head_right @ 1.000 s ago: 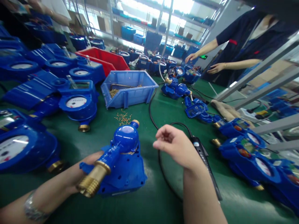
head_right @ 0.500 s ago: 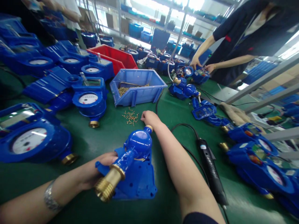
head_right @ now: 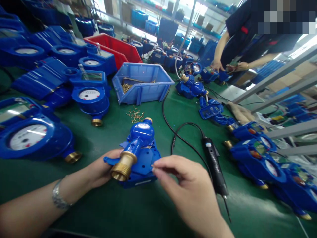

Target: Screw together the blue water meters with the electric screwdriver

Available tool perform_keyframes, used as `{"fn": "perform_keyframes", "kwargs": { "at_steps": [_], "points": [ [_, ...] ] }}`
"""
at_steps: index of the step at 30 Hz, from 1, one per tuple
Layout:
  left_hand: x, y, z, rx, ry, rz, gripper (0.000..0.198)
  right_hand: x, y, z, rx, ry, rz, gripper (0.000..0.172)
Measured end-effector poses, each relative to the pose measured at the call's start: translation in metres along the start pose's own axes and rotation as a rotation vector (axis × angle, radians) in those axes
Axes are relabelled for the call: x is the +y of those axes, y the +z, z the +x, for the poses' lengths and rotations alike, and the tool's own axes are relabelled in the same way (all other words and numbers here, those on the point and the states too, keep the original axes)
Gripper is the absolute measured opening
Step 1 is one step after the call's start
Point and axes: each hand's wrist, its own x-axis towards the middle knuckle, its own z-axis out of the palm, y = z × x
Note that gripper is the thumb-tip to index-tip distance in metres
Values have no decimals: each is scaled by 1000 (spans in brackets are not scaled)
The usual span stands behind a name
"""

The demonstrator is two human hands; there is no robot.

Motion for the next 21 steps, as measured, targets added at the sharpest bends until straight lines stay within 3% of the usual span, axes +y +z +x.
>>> {"fn": "perform_keyframes", "kwargs": {
  "at_steps": [6, 10, 14, 21],
  "points": [
    [-1, -1, 1, -1, 5, -5, 18, -3, 48, -29, 43, -209, -195, 13],
    [0, 1, 1, 5, 6, -2, 18, 7, 73, -33, 192, -357, -343, 12],
    [1, 2, 1, 1, -3, 3, 18, 13, 81, -36, 283, -410, -455, 17],
    [1, 3, 1, 2, 4, -2, 21, 14, 81, -34, 281, -451, -536, 14]
  ]
}}
